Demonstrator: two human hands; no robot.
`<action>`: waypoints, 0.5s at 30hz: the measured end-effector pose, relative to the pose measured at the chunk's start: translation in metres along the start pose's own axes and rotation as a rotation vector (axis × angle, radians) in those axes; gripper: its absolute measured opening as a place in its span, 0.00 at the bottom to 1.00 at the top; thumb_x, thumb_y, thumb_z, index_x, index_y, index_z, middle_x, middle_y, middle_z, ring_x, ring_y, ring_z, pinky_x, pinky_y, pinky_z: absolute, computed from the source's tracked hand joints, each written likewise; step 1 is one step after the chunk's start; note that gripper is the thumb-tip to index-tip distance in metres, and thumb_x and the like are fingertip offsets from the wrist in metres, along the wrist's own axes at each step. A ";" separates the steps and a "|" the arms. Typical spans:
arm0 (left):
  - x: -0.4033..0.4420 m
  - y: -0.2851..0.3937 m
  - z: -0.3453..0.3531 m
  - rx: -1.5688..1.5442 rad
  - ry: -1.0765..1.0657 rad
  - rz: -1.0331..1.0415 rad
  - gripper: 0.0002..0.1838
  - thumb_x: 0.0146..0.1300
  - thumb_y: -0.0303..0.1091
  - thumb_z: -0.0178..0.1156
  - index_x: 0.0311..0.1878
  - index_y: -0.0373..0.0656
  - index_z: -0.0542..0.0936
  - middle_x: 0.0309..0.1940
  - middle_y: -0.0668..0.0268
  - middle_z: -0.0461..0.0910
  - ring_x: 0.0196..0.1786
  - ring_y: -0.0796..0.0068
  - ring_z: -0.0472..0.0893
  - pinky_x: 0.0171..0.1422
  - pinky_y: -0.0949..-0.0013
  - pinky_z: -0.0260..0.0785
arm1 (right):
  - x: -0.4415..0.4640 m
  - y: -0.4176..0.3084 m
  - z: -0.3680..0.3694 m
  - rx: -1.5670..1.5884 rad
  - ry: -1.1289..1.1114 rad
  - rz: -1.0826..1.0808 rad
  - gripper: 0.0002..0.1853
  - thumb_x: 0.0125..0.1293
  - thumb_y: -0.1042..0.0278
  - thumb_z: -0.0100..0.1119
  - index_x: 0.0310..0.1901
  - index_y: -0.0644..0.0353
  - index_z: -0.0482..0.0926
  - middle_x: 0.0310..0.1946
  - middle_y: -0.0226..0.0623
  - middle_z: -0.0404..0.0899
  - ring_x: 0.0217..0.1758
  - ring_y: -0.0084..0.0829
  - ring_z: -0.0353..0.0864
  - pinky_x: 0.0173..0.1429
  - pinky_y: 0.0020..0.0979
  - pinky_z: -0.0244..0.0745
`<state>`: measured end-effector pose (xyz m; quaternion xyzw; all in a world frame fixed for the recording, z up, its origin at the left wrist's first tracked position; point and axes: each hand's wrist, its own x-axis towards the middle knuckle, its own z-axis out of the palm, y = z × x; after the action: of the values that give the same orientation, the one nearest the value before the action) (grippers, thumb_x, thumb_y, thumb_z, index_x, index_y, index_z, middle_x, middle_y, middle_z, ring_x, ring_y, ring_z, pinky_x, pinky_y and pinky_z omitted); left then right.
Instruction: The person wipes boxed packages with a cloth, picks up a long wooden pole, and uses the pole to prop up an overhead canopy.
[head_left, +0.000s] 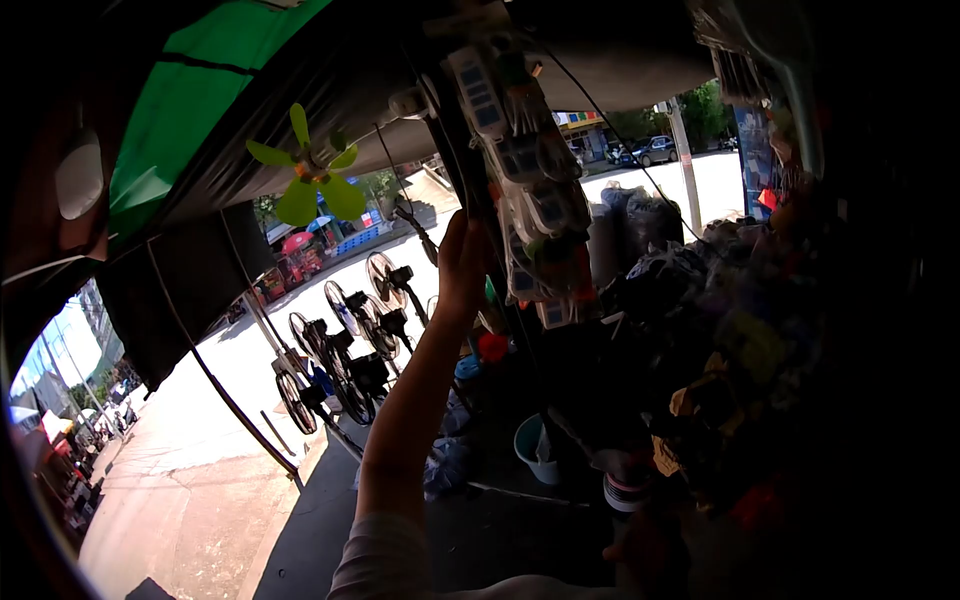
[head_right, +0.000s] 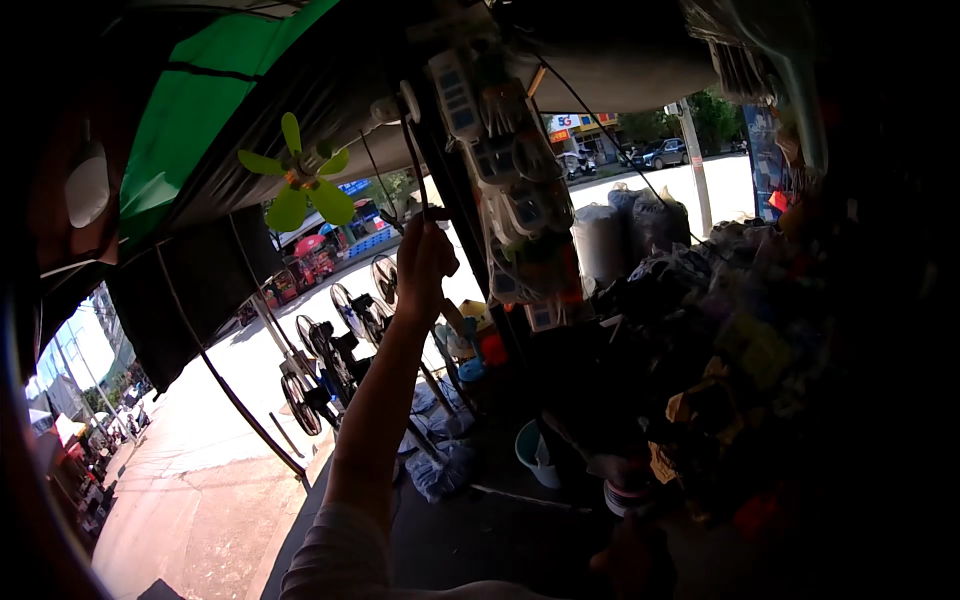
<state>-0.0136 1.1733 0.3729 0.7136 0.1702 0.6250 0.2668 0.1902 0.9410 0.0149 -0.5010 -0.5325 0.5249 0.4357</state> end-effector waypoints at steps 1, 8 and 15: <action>0.011 0.012 0.010 -0.008 -0.060 0.030 0.12 0.69 0.36 0.42 0.48 0.39 0.70 0.16 0.77 0.61 0.17 0.89 0.59 0.21 0.81 0.50 | -0.002 0.001 -0.003 -0.003 -0.006 0.003 0.18 0.55 0.52 0.59 0.34 0.62 0.76 0.31 0.36 0.77 0.37 0.31 0.76 0.43 0.33 0.71; 0.093 0.055 0.020 -0.152 0.109 -0.089 0.16 0.65 0.30 0.45 0.54 0.35 0.69 0.18 0.73 0.64 0.17 0.86 0.63 0.20 0.81 0.57 | -0.021 0.005 -0.021 0.008 -0.001 0.008 0.18 0.55 0.52 0.59 0.34 0.61 0.77 0.31 0.36 0.77 0.37 0.31 0.75 0.43 0.33 0.70; 0.094 0.045 -0.029 -0.137 0.311 0.525 0.20 0.63 0.25 0.44 0.59 0.37 0.64 0.22 0.67 0.70 0.15 0.86 0.61 0.16 0.82 0.51 | -0.036 -0.001 -0.036 0.055 0.030 -0.006 0.18 0.55 0.52 0.59 0.33 0.61 0.77 0.31 0.36 0.77 0.38 0.31 0.75 0.44 0.33 0.70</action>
<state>-0.0311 1.1966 0.4771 0.6094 -0.0237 0.7841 0.1148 0.2303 0.9094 0.0203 -0.4949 -0.5127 0.5308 0.4588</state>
